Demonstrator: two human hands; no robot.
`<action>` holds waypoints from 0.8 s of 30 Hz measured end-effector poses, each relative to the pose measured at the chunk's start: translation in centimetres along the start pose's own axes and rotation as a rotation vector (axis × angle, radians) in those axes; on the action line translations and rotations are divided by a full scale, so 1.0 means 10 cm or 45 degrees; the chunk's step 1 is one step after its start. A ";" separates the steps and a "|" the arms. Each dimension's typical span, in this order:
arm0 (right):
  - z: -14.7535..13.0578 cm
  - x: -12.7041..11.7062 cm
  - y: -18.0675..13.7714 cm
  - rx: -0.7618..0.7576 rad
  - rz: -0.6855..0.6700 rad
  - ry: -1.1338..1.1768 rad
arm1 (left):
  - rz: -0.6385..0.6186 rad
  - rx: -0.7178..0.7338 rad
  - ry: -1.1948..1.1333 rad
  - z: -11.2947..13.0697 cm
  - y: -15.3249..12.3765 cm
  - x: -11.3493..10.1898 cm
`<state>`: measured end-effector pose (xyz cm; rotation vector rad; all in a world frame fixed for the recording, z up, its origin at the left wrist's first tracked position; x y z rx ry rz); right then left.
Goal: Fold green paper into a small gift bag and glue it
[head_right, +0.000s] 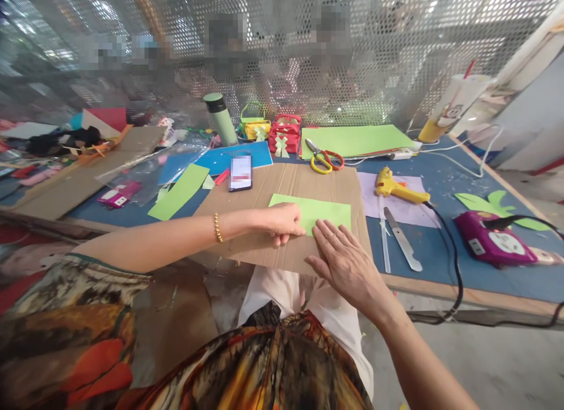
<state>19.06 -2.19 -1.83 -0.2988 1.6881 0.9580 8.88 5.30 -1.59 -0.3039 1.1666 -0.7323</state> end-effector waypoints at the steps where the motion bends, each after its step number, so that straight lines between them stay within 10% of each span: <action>1: 0.00 0.00 0.00 0.009 -0.004 0.001 | 0.004 -0.004 -0.018 -0.03 -0.01 0.00; 24: 0.02 0.00 0.03 0.081 -0.094 0.051 | 0.077 -0.131 -0.110 -0.92 -0.22 -0.18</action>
Point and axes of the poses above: each hand's wrist, its own y-axis towards the middle knuckle, its own x-axis out of the palm, z = x × y, the point moved 10 cm from there along y, towards the middle knuckle, and after that the axes turned 3 degrees about y, right-handed, at the moved point
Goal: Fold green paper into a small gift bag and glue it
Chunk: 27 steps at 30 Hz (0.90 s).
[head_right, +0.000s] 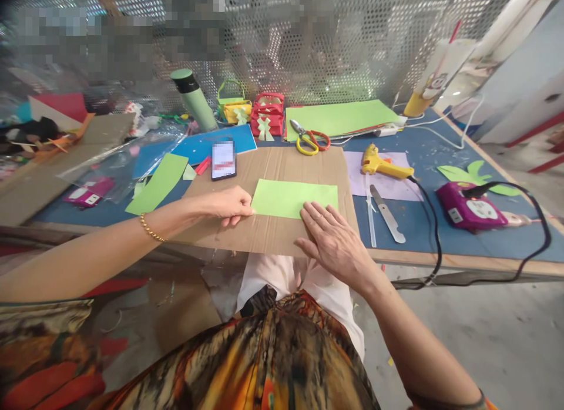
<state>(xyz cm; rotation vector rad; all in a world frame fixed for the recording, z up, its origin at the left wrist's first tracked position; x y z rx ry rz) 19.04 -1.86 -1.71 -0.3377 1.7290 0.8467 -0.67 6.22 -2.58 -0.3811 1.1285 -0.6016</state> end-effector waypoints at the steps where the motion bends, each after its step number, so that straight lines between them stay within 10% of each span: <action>1: 0.00 0.00 0.00 0.003 -0.003 0.011 | 0.002 0.001 -0.002 -0.04 -0.01 -0.01; 8: 0.03 0.02 -0.01 0.018 -0.015 0.086 | 0.068 -0.130 0.070 -0.31 -0.16 -0.21; 12: 0.03 0.02 -0.01 0.014 -0.002 0.085 | 0.714 0.079 0.440 0.05 -0.37 -0.52; 14: 0.02 0.02 -0.01 0.018 -0.004 0.063 | 0.880 0.466 0.569 0.46 -0.48 -0.30; 17: 0.00 0.00 0.00 0.019 -0.015 0.036 | 0.674 0.920 0.712 0.82 -0.50 0.39; 21: -0.01 -0.01 0.04 0.026 -0.037 0.021 | 0.599 0.939 0.779 0.78 -0.43 0.78; 27: 0.09 -0.07 -0.04 0.062 -0.061 0.044 | 0.697 0.939 0.838 0.73 -0.43 0.76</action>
Point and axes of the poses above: each hand's wrist, its own y-axis towards the middle knuckle, its own x-axis out of the palm, z = x × y, the point moved 10 cm from there along y, towards the middle knuckle, and after that the axes turned 3 degrees about y, right-handed, at the moved point
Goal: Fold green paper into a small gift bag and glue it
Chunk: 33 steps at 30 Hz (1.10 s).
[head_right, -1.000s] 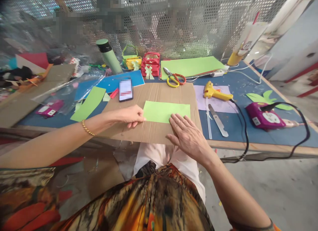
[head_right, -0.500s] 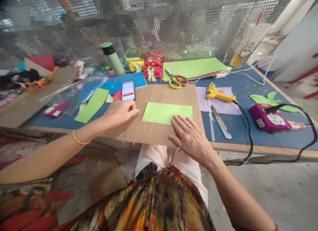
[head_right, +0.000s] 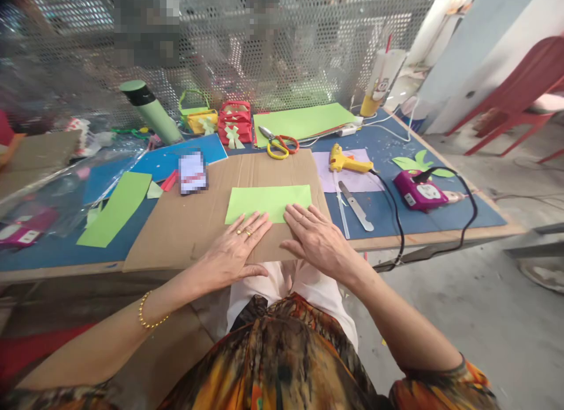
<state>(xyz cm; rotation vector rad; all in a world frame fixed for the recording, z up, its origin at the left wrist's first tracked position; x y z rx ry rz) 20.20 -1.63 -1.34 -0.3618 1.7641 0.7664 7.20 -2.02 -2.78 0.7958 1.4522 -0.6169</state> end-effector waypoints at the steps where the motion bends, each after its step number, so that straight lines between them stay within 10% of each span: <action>1: 0.04 -0.03 -0.05 0.013 0.006 -0.017 | 0.010 0.003 0.011 0.00 0.00 -0.01; 10: 0.14 -0.46 -0.25 0.271 0.127 -0.279 | 0.085 0.016 0.038 0.01 -0.01 -0.02; 17: -0.51 0.11 0.14 -0.047 0.051 -0.056 | 0.078 -0.067 0.056 0.01 0.00 -0.03; 33: 0.03 -0.27 -0.22 0.273 -0.022 -0.397 | 0.079 -0.130 0.125 -0.02 -0.01 -0.05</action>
Point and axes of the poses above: each hand's wrist, its own y-axis towards the middle knuckle, its own x-axis out of the palm, z = x × y, the point moved 10 cm from there along y, towards the middle knuckle, and after that the axes turned 3 degrees about y, right-handed, at the moved point
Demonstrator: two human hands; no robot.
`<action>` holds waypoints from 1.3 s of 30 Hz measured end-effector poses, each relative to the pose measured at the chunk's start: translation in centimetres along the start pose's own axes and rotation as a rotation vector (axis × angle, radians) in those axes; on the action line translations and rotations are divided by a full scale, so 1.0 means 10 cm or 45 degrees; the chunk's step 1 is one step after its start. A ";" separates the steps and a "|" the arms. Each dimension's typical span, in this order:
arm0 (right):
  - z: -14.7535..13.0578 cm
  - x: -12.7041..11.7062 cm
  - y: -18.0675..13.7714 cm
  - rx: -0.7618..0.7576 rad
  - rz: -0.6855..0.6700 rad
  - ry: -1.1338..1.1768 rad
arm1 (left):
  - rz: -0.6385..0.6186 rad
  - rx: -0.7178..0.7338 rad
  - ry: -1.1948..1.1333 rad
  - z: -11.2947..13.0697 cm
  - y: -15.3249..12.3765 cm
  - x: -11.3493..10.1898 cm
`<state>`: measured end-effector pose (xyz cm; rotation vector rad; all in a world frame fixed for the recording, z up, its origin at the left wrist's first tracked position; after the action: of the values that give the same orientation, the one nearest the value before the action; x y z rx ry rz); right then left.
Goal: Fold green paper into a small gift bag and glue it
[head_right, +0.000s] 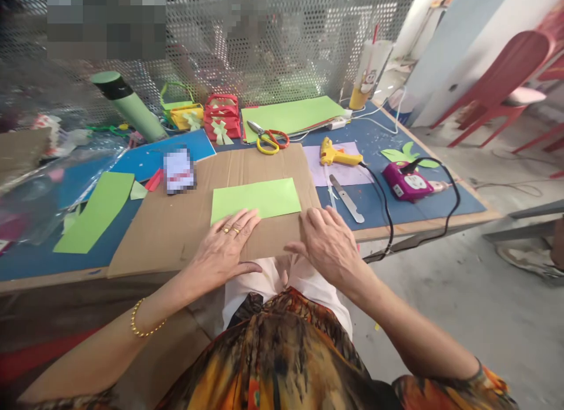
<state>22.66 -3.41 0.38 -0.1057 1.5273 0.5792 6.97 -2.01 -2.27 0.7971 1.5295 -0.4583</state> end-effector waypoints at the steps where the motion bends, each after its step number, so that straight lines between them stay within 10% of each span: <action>1: 0.07 -0.03 -0.02 0.030 0.001 -0.058 | 0.006 -0.005 0.002 0.00 0.00 0.00; 5: 0.14 -0.20 -0.01 0.079 0.151 -0.052 | 0.020 0.002 0.008 0.00 -0.01 0.00; 12: -0.59 0.10 0.22 -0.270 0.093 0.337 | 0.078 0.013 0.024 0.01 -0.02 -0.05; 24: 0.02 -0.15 0.02 0.052 0.232 -0.018 | 0.060 -0.012 0.042 0.00 -0.02 -0.01; 31: -0.56 -0.01 0.21 -0.358 0.310 0.235 | 0.071 -0.014 0.049 0.00 -0.04 0.00; 39: -0.54 0.22 0.19 -0.341 0.228 0.372 | -0.003 0.014 0.061 -0.03 -0.13 0.02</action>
<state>16.80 -3.35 -1.56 -0.2705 1.7457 0.9431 5.90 -2.63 -2.65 0.8197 1.5736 -0.4526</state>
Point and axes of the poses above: each hand's wrist, its own y-axis towards the middle knuckle, its own x-axis out of the palm, z = x × y, the point moved 10 cm from there along y, towards the middle knuckle, and after that the axes turned 3 degrees about y, right-handed, at the moved point
